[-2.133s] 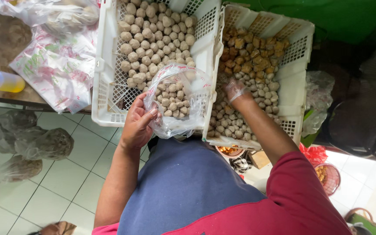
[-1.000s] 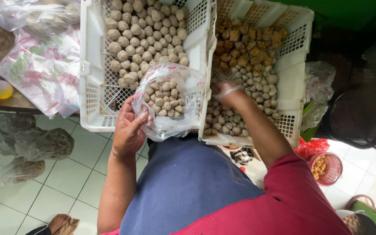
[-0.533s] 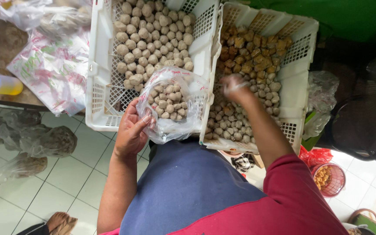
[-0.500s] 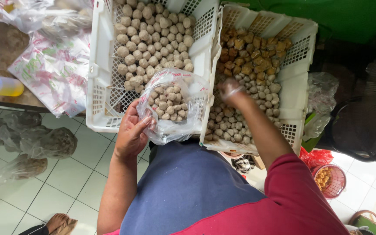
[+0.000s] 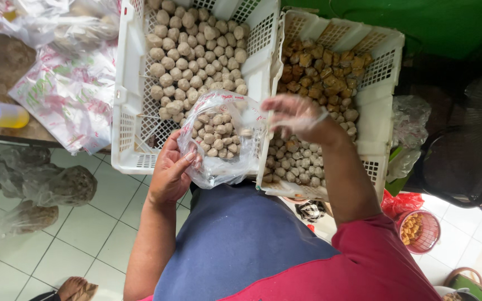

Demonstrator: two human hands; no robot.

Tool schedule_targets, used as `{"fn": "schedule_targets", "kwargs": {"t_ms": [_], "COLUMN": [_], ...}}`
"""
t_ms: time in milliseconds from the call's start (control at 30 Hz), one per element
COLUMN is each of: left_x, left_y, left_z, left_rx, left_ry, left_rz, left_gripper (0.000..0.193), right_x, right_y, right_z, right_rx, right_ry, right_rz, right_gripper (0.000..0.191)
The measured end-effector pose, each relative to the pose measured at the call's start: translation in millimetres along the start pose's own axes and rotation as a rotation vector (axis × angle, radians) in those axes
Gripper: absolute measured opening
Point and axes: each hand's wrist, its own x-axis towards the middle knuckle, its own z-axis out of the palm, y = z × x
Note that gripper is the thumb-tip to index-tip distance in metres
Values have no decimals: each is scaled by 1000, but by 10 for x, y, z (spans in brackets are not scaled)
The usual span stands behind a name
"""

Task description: The person holds a plastic bag open and picks meatballs one at a time from a white plastic crate, placing them into the bag. They continue filling the bag from the crate of meatballs beside a second crate of fried items, occasionally adjusting the bag as it fills.

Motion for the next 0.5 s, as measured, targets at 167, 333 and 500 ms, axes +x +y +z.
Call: {"fn": "schedule_targets", "kwargs": {"t_ms": [167,333,500], "left_x": [-14,-8,-31], "left_y": [40,77,85], "left_z": [68,112,96], "left_rx": [31,63,90], "left_ry": [56,64,131], "left_rz": [-8,17,8], "left_gripper": [59,58,61], "right_x": [630,792,324], "right_y": [614,1236,922], "right_z": [-110,-17,-73], "right_rx": [-612,-1138,-716], "right_ry": [261,146,-43], "right_rz": [385,-370,354], "right_gripper": [27,31,26]}}
